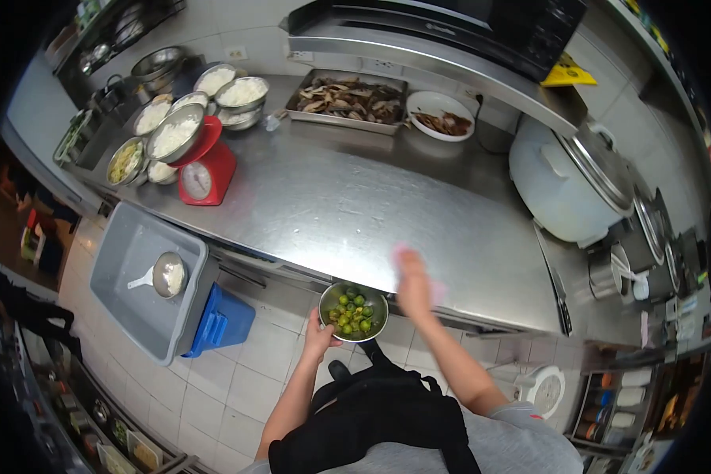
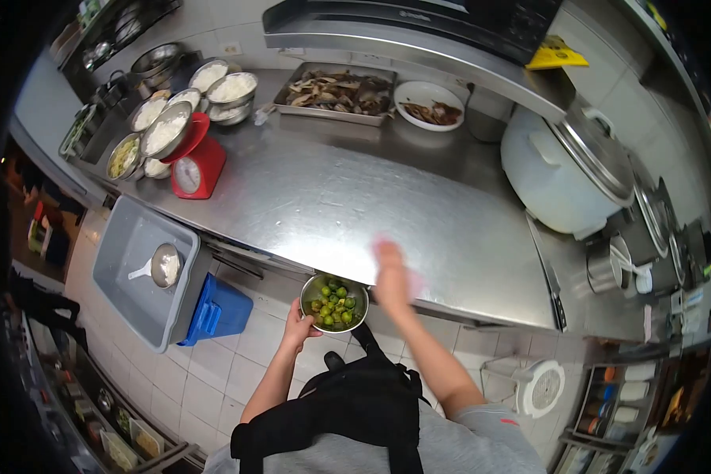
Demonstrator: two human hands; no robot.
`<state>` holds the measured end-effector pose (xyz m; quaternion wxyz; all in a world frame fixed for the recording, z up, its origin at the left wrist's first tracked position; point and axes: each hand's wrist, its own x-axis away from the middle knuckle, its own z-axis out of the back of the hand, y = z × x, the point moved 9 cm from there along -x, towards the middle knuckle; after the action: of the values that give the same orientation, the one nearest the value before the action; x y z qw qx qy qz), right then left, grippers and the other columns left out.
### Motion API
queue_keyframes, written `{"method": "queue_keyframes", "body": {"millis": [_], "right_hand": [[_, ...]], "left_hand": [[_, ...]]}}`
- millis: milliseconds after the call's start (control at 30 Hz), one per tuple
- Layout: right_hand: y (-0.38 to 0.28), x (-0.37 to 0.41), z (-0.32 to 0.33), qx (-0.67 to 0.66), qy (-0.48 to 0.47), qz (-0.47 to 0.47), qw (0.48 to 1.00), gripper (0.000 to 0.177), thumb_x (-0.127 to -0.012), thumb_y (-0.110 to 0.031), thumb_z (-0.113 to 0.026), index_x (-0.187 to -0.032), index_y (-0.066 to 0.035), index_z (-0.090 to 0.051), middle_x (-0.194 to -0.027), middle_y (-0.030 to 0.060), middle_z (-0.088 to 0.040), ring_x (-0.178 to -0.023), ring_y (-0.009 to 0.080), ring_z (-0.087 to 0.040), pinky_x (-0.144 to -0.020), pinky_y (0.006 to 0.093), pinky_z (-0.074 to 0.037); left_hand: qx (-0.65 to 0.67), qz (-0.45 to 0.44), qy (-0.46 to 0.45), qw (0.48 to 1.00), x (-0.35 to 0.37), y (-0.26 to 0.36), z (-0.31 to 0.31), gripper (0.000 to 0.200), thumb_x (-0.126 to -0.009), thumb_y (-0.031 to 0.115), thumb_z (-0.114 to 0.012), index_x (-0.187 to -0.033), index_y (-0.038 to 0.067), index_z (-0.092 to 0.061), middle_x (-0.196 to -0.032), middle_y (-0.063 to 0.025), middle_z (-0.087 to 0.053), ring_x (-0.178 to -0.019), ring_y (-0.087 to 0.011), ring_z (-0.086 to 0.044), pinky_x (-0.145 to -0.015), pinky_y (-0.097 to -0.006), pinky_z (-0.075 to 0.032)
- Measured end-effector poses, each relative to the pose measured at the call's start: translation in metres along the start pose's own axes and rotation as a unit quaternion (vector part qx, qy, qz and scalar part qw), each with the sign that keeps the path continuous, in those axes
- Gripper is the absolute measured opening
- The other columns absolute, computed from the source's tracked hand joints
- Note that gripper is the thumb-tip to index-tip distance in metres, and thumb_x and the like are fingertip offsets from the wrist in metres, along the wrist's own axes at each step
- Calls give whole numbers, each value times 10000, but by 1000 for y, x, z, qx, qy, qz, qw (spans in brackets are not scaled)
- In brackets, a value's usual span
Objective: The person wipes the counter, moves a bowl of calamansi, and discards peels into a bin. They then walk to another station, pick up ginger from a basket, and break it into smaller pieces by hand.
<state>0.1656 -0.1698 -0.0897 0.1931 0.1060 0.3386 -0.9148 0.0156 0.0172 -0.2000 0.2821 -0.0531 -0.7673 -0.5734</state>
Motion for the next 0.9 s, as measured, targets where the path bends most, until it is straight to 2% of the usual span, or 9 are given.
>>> {"method": "queue_keyframes", "body": {"millis": [33,133,233,367,467,733,767,800,900], "right_hand": [[-38,-7,-21,-212,-33,9,977,395,-758,32,-380,-1143,17,-468,-1192,194,-454,-1132,312,-411,-982,355,-301],[-91,-31,-43,-320,-229,116,912,455,-636,46,-392,-1067,6,-532,-1098,174,-529,-1046,306,-489,-933,344,-352],[4,-77,34,-334,-64,-71,938,392,-691,-49,-385,-1042,-4,-552,-1049,117,-563,-985,215,-513,-877,338,-388],[201,-134,163,41,234,-78,968,485,-695,66,-377,-1176,25,-428,-1161,190,-460,-1095,334,-427,-968,370,-308],[335,-191,119,379,107,-154,906,512,-769,-88,-399,-1262,28,-329,-1323,200,-312,-1234,316,-282,-1023,352,-229],[72,-251,-55,22,-175,12,984,403,-831,-166,-375,-1222,-84,-427,-1236,177,-430,-1123,302,-427,-965,345,-318],[39,-233,-70,-255,-101,-40,961,357,-873,-211,-358,-1161,-30,-470,-1219,174,-449,-1098,307,-443,-952,352,-320],[-7,-200,-80,-83,-78,142,983,376,-907,-243,-323,-1150,7,-465,-1223,173,-448,-1106,306,-438,-955,340,-314],[-94,-108,-107,-155,-180,173,956,437,-760,49,-346,-1178,-5,-461,-1209,192,-449,-1162,330,-385,-1003,370,-278]], "left_hand": [[4,6,5,1000,0,4,-1,617,-697,-78,-395,-1270,77,-227,-1091,-142,-446,-651,-215,-599,-462,-275,-543],[11,2,28,1000,-5,11,9,621,-700,-75,-393,-1278,77,-222,-1092,-141,-446,-630,-212,-596,-470,-279,-544],[26,3,54,998,0,21,25,606,-696,-67,-428,-1259,76,-258,-1173,-170,-404,-631,-212,-600,-446,-260,-531],[52,9,65,996,-7,11,39,625,-686,-79,-416,-1268,70,-244,-1188,-179,-389,-622,-219,-598,-445,-260,-532],[57,25,67,996,-2,20,29,645,-676,-88,-408,-1277,62,-227,-1196,-182,-383,-658,-236,-604,-450,-264,-535],[49,-1,94,994,-13,30,24,657,-683,-86,-400,-1292,67,-205,-1217,-177,-375,-746,-257,-601,-469,-267,-542],[54,1,96,994,-14,31,23,656,-685,-85,-400,-1293,68,-204,-1217,-179,-375,-736,-252,-601,-468,-267,-541],[60,3,96,994,-14,32,23,655,-688,-83,-400,-1293,69,-204,-1217,-181,-375,-725,-248,-600,-466,-266,-539],[48,-6,107,993,-14,32,31,649,-690,-72,-398,-1291,84,-208,-1211,-164,-373,-650,-224,-600,-469,-275,-542]]}}
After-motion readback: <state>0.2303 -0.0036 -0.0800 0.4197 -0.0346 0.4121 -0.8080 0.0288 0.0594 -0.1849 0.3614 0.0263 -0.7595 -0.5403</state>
